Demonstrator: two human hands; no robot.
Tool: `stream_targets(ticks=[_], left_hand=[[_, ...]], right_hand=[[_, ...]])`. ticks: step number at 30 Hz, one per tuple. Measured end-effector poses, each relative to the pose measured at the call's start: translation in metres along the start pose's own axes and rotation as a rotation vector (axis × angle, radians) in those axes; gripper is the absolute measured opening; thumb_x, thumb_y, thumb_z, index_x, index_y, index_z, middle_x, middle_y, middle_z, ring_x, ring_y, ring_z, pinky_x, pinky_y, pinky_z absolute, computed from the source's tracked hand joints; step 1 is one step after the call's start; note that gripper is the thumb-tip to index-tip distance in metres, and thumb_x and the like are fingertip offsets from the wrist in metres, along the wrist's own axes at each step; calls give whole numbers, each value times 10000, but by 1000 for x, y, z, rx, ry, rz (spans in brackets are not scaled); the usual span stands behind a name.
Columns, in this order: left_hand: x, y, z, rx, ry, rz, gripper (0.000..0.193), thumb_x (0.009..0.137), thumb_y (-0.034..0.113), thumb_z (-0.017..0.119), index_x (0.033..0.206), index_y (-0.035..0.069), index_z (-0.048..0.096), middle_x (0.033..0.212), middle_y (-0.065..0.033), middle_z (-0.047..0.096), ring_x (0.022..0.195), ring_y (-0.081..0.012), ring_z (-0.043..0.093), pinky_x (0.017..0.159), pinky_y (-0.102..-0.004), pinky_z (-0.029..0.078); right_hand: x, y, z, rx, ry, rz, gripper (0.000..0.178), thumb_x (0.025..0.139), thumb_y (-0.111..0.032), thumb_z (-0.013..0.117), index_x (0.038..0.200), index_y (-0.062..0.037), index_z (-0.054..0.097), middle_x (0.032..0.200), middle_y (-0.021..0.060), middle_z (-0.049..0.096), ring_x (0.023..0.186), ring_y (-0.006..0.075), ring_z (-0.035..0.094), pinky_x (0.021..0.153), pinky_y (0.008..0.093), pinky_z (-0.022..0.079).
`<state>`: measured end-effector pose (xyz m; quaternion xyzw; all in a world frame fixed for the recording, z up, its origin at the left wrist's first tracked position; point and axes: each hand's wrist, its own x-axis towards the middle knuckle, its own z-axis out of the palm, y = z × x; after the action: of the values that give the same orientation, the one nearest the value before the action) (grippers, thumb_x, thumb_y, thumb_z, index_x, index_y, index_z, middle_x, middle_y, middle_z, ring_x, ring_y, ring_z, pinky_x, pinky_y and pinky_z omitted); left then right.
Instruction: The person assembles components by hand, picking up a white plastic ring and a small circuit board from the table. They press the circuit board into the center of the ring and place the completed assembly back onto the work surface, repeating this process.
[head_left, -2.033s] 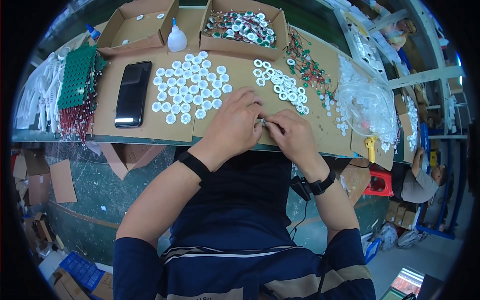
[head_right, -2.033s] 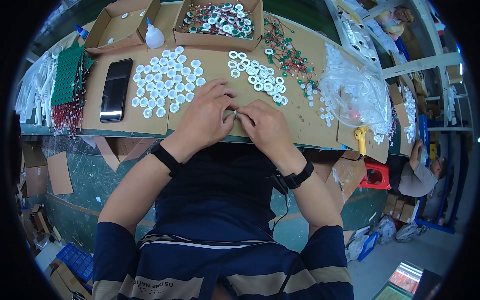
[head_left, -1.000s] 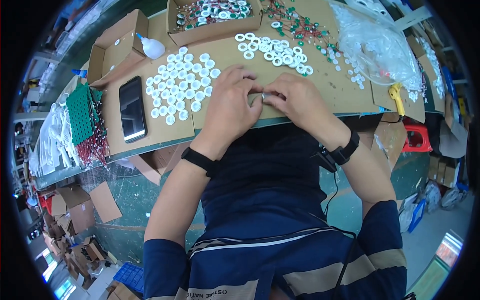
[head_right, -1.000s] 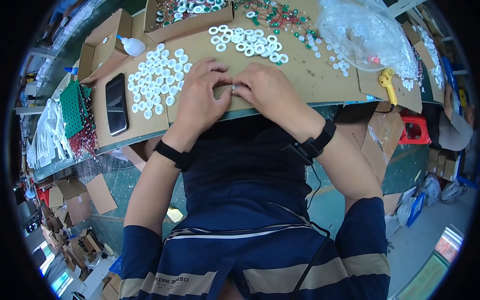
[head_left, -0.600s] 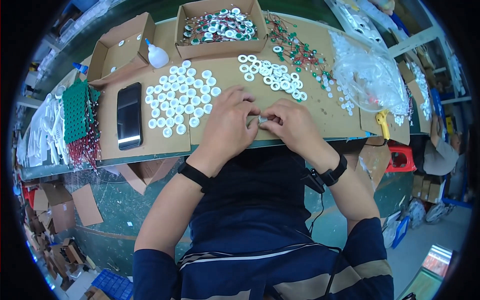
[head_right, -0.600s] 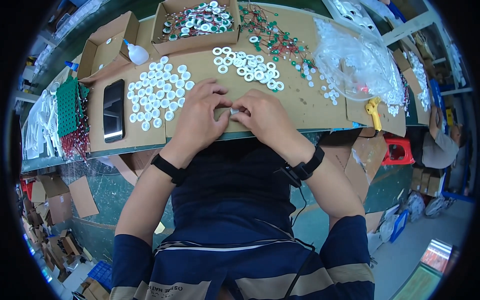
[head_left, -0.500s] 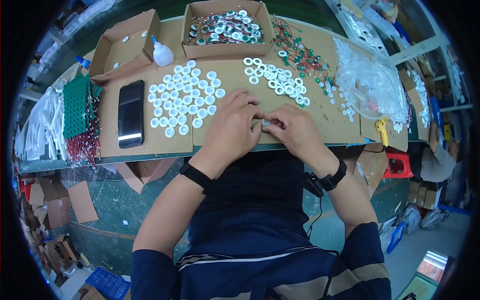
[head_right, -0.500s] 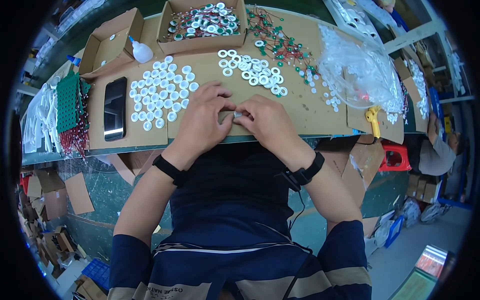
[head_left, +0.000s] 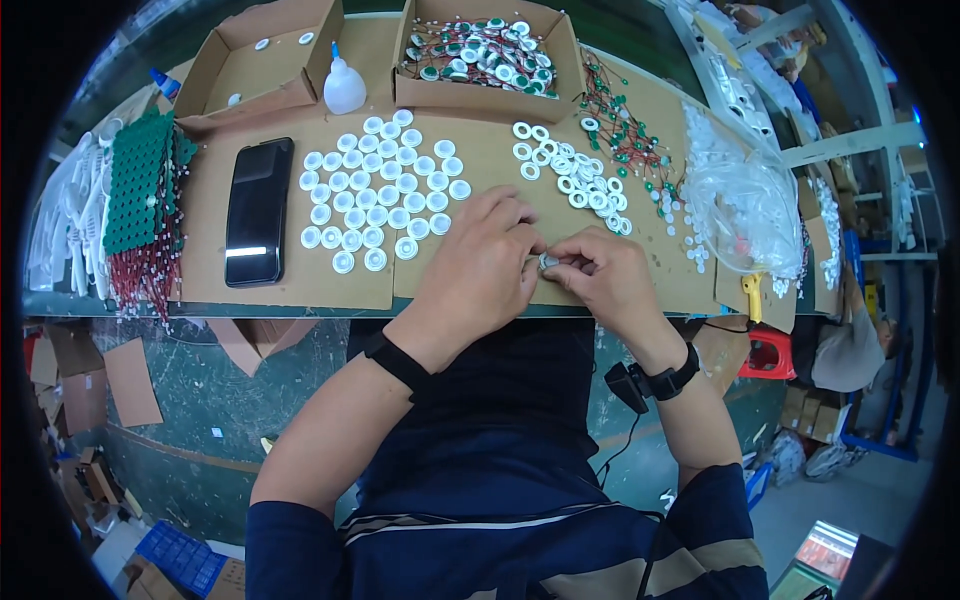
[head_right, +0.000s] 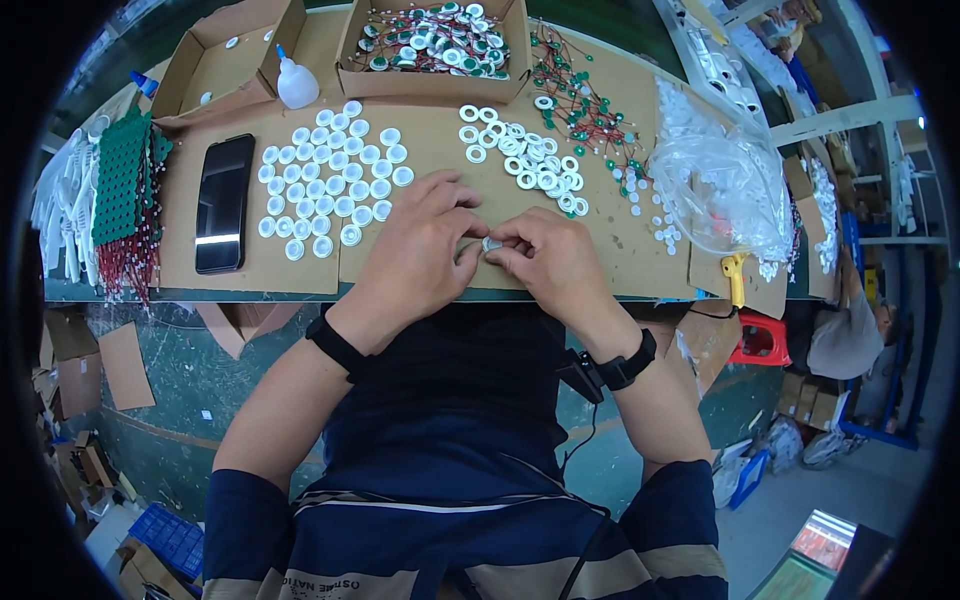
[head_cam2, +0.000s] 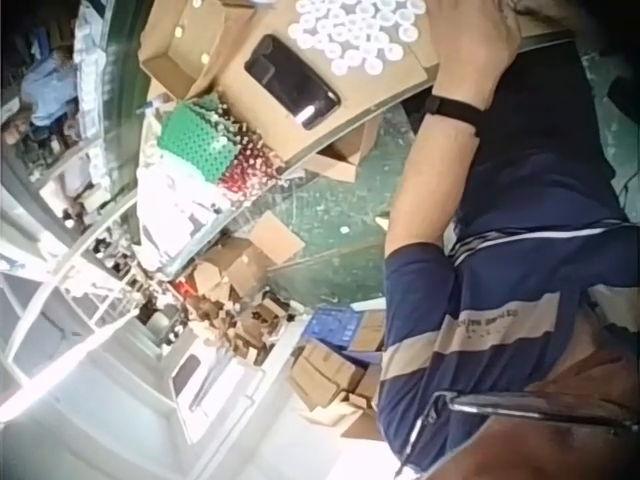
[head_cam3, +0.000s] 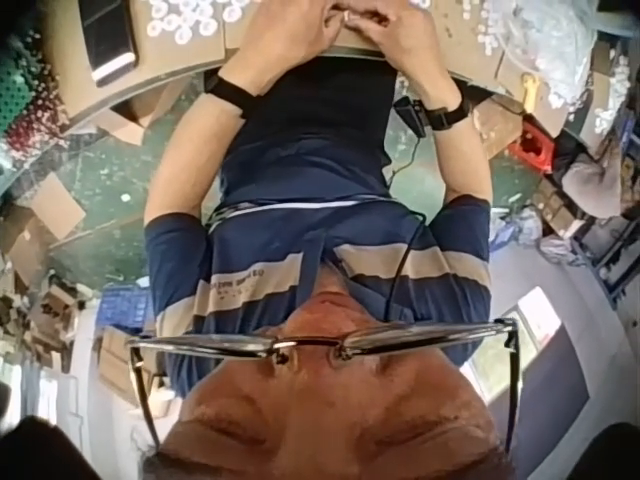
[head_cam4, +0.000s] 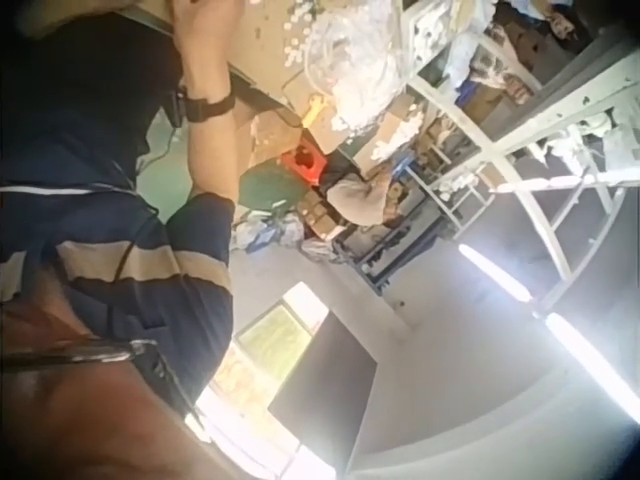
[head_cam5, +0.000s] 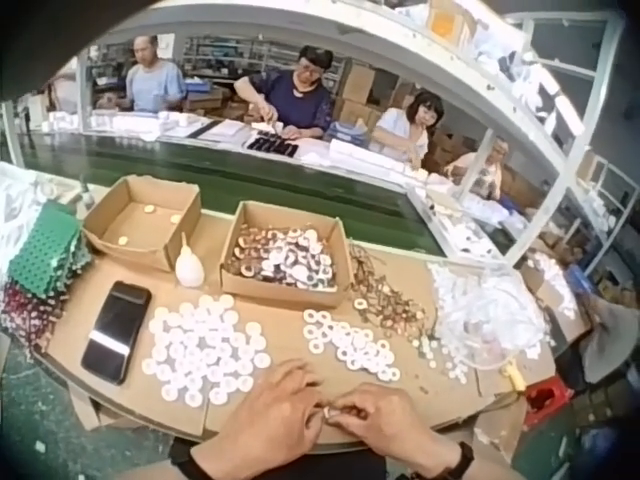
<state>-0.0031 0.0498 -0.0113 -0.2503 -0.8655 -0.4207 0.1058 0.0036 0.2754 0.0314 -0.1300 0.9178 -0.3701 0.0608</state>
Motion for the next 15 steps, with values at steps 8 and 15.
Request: stream_targets(ticks=[8,15], left_hand=[[-1,-1,0,-2,-11,-8,182,899,50,848,1079,46,874,1405,-147,769,1543,-417,584,1289,-533,485],[-1,-1,0,-3,-14,-8,199,894,46,852,1091,49,877,1417,-144,765,1548,-414,579,1296,-533,478]], right_hand=[[-1,0,-1,114,-17,92,232,935,64,890,1161,13,874,1102,47,793,856,82,717,749,255,594],[0,-3,-1,120,-15,104,231,935,98,850,1150,15,872,1140,42,792,869,67,715,743,236,582]])
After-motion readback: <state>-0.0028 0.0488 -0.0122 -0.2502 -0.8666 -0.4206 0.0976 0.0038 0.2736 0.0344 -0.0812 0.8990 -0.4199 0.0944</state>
